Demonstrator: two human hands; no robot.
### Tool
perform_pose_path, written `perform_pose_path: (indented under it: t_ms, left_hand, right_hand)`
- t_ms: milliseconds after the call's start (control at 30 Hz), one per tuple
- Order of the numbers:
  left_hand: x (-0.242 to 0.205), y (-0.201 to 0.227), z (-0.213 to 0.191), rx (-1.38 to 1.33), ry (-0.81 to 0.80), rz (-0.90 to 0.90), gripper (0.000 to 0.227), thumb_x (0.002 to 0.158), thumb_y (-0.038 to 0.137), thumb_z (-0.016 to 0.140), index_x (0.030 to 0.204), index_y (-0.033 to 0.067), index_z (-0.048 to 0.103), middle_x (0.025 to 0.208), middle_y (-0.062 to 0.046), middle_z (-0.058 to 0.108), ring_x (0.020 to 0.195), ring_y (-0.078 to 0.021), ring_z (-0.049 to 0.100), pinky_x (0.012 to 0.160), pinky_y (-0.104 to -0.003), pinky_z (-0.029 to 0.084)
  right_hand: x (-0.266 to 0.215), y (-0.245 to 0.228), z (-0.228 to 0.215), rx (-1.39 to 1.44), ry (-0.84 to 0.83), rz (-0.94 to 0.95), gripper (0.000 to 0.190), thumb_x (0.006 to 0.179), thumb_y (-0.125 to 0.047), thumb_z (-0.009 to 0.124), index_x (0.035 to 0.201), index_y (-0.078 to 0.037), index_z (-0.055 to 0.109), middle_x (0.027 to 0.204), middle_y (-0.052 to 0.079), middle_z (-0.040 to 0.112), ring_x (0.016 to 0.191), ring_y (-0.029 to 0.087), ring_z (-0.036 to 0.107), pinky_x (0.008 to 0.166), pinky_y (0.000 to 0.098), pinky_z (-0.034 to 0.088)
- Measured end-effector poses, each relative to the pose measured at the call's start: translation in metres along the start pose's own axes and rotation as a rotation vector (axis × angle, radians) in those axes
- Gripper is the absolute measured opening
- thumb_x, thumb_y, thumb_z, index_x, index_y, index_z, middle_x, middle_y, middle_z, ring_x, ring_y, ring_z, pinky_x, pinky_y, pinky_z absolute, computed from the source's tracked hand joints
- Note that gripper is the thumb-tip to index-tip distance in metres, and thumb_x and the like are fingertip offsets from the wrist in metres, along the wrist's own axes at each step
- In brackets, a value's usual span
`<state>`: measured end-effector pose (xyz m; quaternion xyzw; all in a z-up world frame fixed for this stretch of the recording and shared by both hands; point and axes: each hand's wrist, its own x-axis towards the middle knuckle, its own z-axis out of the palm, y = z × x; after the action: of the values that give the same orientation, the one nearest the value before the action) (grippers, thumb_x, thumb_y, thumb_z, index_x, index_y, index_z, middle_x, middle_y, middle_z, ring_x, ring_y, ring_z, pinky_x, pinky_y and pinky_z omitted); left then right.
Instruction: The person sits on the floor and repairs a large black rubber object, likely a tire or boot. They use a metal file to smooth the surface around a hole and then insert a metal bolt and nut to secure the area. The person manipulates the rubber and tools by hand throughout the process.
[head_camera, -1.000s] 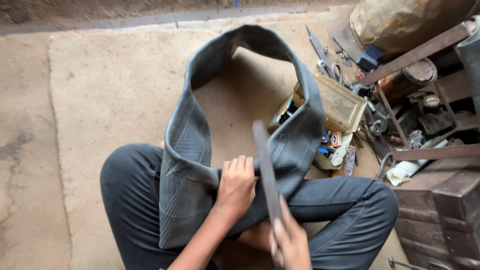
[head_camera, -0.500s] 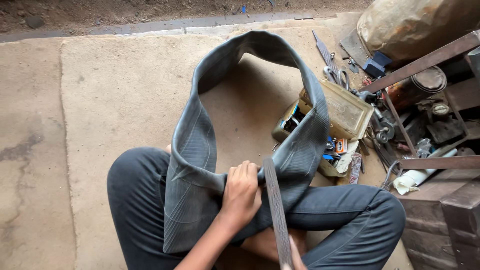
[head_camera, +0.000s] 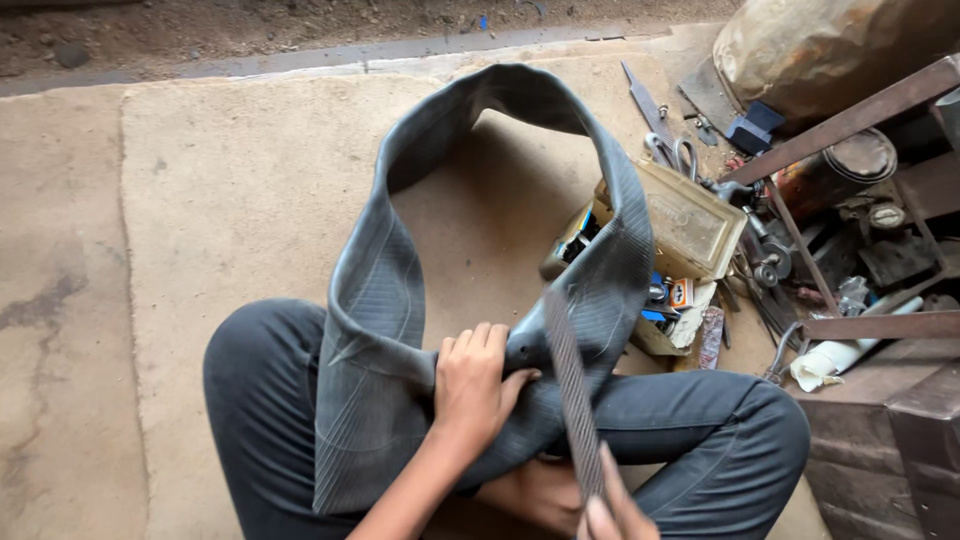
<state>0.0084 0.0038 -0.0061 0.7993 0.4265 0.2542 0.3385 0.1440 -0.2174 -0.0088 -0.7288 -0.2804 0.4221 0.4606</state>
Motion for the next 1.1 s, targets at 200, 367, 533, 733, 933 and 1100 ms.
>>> perform_pose_path:
  t_ms: [200, 367, 533, 733, 933, 1100]
  left_hand:
    - [-0.007, -0.015, 0.01, -0.046, 0.026, 0.157, 0.033, 0.074, 0.016, 0.08, 0.099, 0.0052, 0.063, 0.092, -0.013, 0.066, 0.094, -0.0341, 0.063, 0.084, -0.046, 0.044]
    - [-0.013, -0.011, 0.0, -0.101, 0.019, 0.143, 0.035, 0.068, 0.013, 0.079, 0.098, 0.0042, 0.062, 0.094, -0.014, 0.068, 0.096, -0.0356, 0.063, 0.084, -0.046, 0.044]
    - [-0.007, -0.013, -0.003, -0.292, 0.02, 0.146, 0.038, 0.068, 0.024, 0.087, 0.092, 0.0027, 0.065, 0.084, -0.018, 0.068, 0.085, -0.0406, 0.065, 0.072, -0.048, 0.046]
    - [-0.004, -0.024, -0.014, -0.49, -0.302, 0.041, 0.044, 0.066, 0.027, 0.088, 0.096, 0.0013, 0.07, 0.081, -0.023, 0.068, 0.076, -0.0396, 0.069, 0.065, -0.043, 0.053]
    - [0.003, -0.035, -0.011, -0.522, -0.304, 0.111, 0.051, 0.066, 0.028, 0.087, 0.106, 0.0001, 0.07, 0.092, -0.024, 0.072, 0.088, -0.0373, 0.072, 0.077, -0.041, 0.056]
    - [0.013, -0.043, -0.007, -0.44, -0.432, 0.032, 0.063, 0.055, 0.037, 0.092, 0.101, -0.0005, 0.069, 0.093, -0.022, 0.073, 0.092, -0.0361, 0.071, 0.081, -0.042, 0.054]
  right_hand:
    - [0.03, -0.03, 0.037, 0.043, -0.084, 0.067, 0.062, 0.099, -0.004, 0.053, 0.159, -0.015, 0.044, 0.059, -0.003, 0.047, 0.044, 0.005, 0.038, 0.042, 0.021, 0.033]
    - [0.087, -0.088, 0.065, 0.288, -0.121, 0.148, 0.062, 0.097, -0.012, 0.051, 0.157, -0.021, 0.039, 0.056, -0.004, 0.045, 0.038, 0.005, 0.031, 0.036, 0.0208, 0.026]
    - [0.022, -0.009, -0.003, 0.166, -0.121, -0.05, 0.065, 0.107, -0.013, 0.055, 0.17, -0.012, 0.04, 0.057, -0.001, 0.055, 0.042, 0.002, 0.043, 0.037, 0.016, 0.036]
    - [-0.008, 0.049, 0.005, 0.033, -0.121, -0.017, 0.064, 0.102, -0.008, 0.054, 0.164, -0.011, 0.041, 0.063, -0.002, 0.052, 0.045, 0.004, 0.042, 0.041, 0.0186, 0.036]
    - [0.031, -0.037, 0.049, 0.184, -0.129, 0.093, 0.063, 0.097, -0.004, 0.053, 0.159, -0.012, 0.04, 0.065, -0.002, 0.05, 0.045, 0.004, 0.039, 0.042, 0.0204, 0.033]
    - [0.015, -0.037, 0.033, 0.145, -0.077, 0.027, 0.064, 0.1, -0.005, 0.049, 0.163, -0.011, 0.04, 0.057, 0.001, 0.048, 0.042, 0.004, 0.038, 0.039, 0.0193, 0.03]
